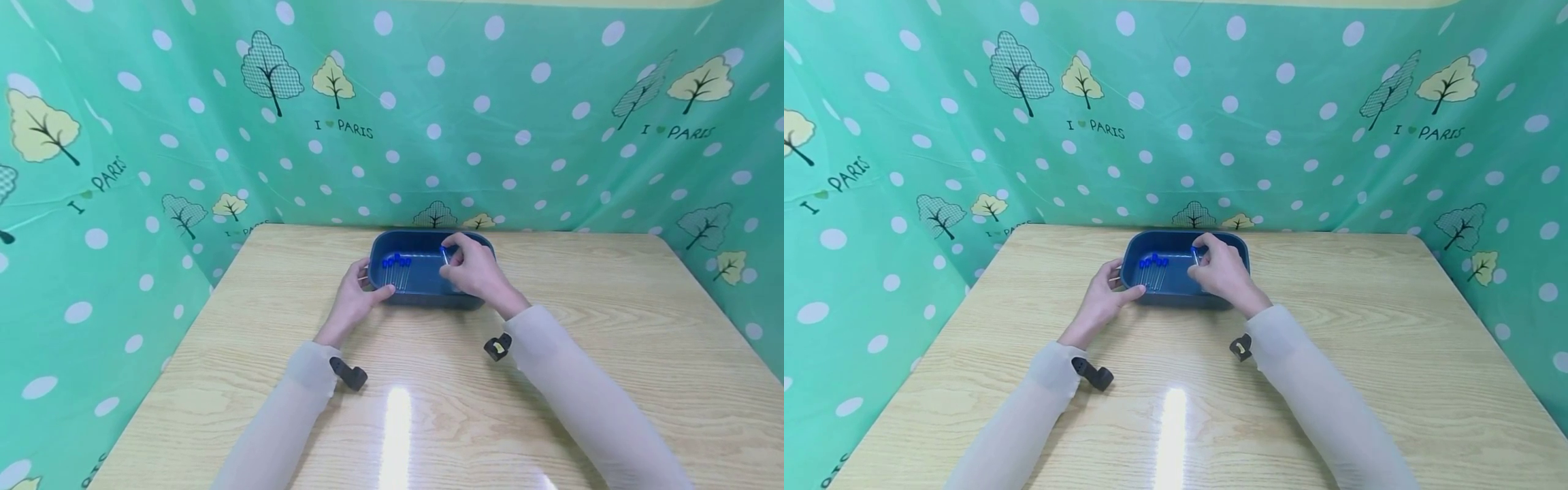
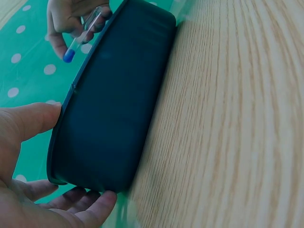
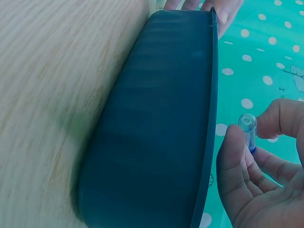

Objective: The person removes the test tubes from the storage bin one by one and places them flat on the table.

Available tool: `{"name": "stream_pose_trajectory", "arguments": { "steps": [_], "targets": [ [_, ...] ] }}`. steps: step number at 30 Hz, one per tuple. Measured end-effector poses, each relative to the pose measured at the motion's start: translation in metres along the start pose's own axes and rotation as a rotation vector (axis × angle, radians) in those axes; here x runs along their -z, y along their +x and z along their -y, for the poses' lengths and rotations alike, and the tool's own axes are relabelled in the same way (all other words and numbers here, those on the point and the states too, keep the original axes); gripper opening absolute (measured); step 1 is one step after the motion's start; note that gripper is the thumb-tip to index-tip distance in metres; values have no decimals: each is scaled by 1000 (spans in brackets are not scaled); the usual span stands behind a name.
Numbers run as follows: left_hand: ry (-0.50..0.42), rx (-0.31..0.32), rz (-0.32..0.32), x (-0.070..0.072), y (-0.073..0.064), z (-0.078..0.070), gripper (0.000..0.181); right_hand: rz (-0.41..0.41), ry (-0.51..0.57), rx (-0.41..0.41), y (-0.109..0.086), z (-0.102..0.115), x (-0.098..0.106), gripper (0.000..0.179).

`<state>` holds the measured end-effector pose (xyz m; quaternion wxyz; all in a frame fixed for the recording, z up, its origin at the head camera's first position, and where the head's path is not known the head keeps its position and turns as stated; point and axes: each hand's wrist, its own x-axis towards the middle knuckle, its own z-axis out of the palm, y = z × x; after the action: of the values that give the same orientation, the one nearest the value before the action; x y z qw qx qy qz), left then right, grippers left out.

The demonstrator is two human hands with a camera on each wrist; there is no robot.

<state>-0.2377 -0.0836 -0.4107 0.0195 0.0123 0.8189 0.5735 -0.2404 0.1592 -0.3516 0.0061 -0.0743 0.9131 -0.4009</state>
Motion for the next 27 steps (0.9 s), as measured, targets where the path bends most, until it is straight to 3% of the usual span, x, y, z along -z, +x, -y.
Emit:
{"name": "stream_pose_trajectory", "arguments": {
  "steps": [27],
  "targets": [
    [10,-10,-5,-1,1,0,82,-25,41,-38,-17,-18,15,56]
  ]
}}
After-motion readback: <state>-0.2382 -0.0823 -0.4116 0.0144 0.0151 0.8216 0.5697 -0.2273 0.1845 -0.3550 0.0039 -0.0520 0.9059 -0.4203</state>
